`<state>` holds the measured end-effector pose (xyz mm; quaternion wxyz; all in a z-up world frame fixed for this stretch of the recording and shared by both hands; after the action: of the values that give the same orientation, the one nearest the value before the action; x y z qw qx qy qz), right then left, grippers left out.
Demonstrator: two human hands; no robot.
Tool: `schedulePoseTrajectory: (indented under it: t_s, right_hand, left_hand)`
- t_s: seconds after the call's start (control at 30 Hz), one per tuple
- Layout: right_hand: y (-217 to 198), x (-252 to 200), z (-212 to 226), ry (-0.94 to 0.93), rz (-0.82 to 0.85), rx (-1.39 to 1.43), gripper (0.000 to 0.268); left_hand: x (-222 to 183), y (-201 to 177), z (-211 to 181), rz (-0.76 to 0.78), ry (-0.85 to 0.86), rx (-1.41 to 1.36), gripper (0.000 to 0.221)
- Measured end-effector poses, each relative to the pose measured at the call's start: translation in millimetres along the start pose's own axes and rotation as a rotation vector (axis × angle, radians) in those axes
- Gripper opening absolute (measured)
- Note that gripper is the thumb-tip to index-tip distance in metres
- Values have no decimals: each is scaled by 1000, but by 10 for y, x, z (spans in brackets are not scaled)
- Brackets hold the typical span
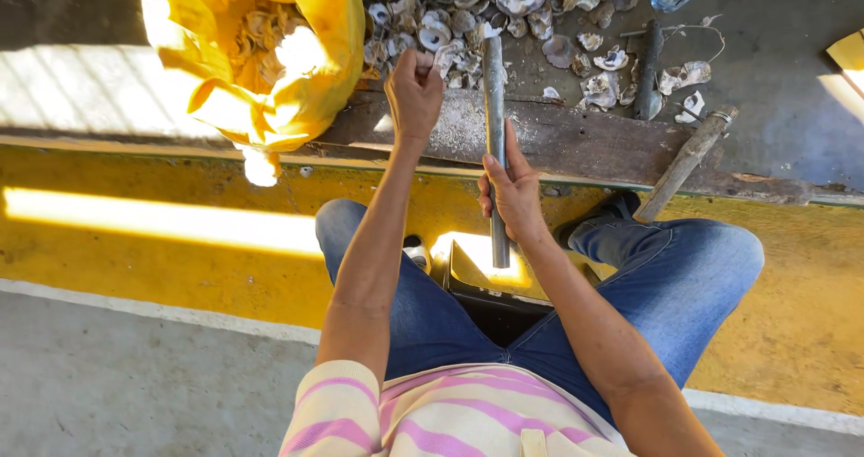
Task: Shucking shellfish meat from shells using a metal tool and a pipe for leverage.
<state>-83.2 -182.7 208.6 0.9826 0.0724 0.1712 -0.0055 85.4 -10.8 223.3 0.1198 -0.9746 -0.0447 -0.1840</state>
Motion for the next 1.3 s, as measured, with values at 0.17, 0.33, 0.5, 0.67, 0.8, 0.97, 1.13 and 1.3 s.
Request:
schedulePoseTrajectory:
  t_s: [0.17, 0.33, 0.5, 0.67, 0.8, 0.97, 1.13, 1.3]
  right_hand:
    - [-120, -130, 42, 23, -60, -122, 70]
    - [-363, -177, 435, -426, -228, -860, 59]
    - [-561, -139, 507, -407, -211, -220, 61]
    - [-733, -132, 617, -320, -217, 12, 63]
    - [-912, -90, 501, -235, -312, -50, 64]
    - [-927, -64, 536, -238, -291, -94, 67]
    - [-946, -74, 629, -231, -318, -69, 67]
    - [-1210, -128, 688, -189, -406, -42, 68]
  left_hand:
    - [-121, -10, -107, -96, 122, 153, 20]
    - [224, -52, -125, 11, -65, 205, 21]
    - [369, -347, -473, -115, 15, 138, 16]
    - [437, -639, 242, -205, -149, -245, 10]
    - [450, -1227, 1400, -492, -586, -454, 6]
    - [409, -1442, 1976, -681, -499, -936, 20]
    - [15, -455, 1906, -388, -825, -240, 33]
    - [220, 312, 1584, -60, -451, 427, 18]
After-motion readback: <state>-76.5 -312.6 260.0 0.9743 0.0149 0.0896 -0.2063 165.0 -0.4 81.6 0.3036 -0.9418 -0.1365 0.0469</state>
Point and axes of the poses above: each hand's wrist, its own x-axis towards the middle knuckle, its own y-axis out of the palm, z = x × y, the point moved 9 cm from there along x, towards the middle knuckle, and after that the axes turned 10 degrees about -x, right-handed, at the moved point
